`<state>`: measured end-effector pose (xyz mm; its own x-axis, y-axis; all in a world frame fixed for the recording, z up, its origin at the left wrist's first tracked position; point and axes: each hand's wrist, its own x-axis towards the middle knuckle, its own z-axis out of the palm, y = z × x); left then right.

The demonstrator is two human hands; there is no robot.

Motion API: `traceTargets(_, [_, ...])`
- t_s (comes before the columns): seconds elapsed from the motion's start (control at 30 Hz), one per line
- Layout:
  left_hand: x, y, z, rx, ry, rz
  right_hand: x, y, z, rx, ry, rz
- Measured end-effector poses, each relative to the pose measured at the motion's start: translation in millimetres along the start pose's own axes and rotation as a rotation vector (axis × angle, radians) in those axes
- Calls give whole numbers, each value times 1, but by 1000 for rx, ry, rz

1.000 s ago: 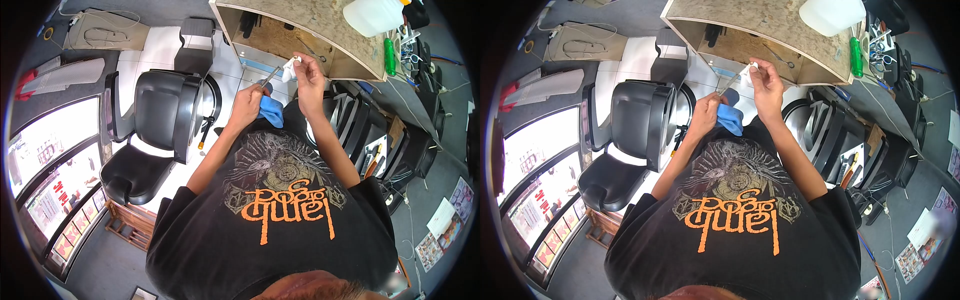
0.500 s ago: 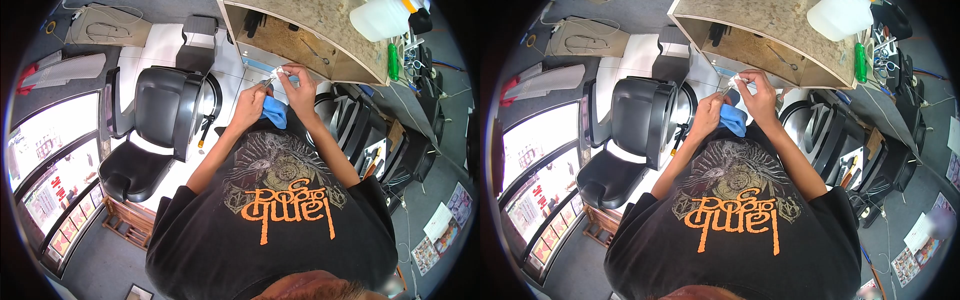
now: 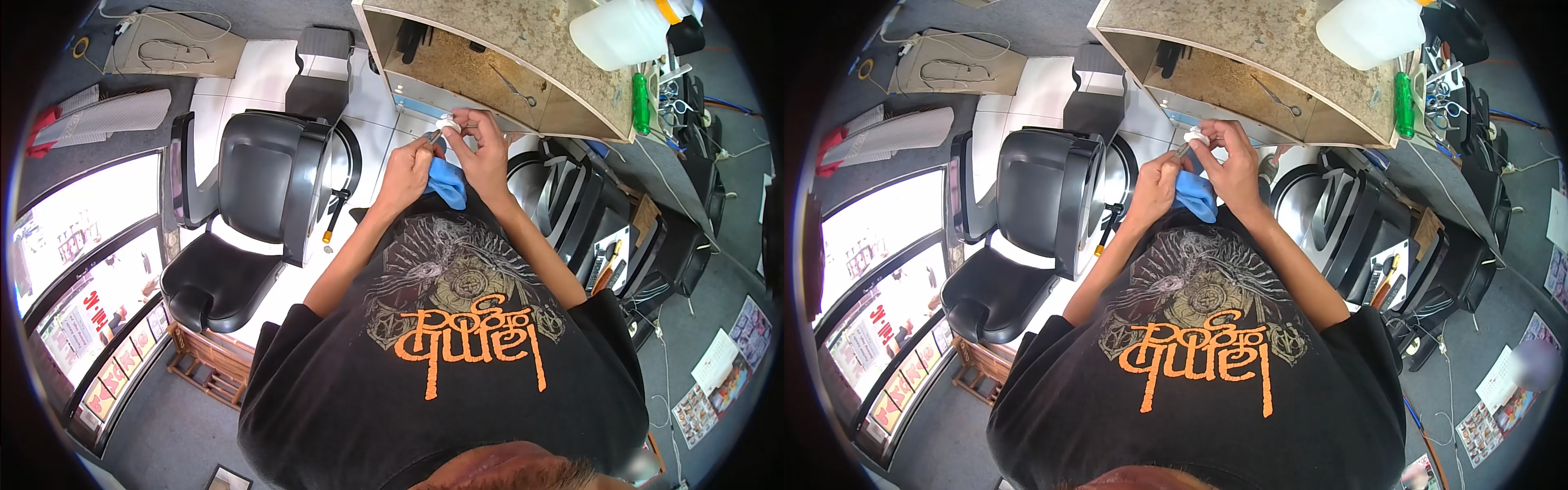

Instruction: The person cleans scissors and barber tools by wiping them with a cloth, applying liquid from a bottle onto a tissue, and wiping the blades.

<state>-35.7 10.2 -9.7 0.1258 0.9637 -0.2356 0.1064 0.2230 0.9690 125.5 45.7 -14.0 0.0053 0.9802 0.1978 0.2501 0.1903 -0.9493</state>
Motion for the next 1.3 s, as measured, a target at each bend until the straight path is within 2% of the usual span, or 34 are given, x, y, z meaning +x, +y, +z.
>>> traceTargets(0.2, [-1,-1,1,28,10,-3,4,-11,-9,-148,-101,25])
traceTargets(0.4, [-1,1,1,17,30,0,5,-17,-12,-155,-167,69])
traceTargets(0.5, [-2,2,0,43,22,-12,4,-7,-12,-158,-138,61])
traceTargets(0.6, [-2,0,1,62,14,-15,9,6,-10,-59,-1,89])
traceTargets(0.73, [0,-9,3,96,5,27,13,11,-18,-78,-33,175])
traceTargets(0.87, [3,-9,1,207,20,76,5,-5,-12,-112,-152,53])
traceTargets(1.0, [0,-7,1,268,14,90,19,2,-13,-191,-87,72])
traceTargets(1.17, [0,-5,1,367,24,146,12,-3,-11,-179,-157,86])
traceTargets(1.3, [-2,0,3,350,-15,95,22,10,-12,-240,-117,138])
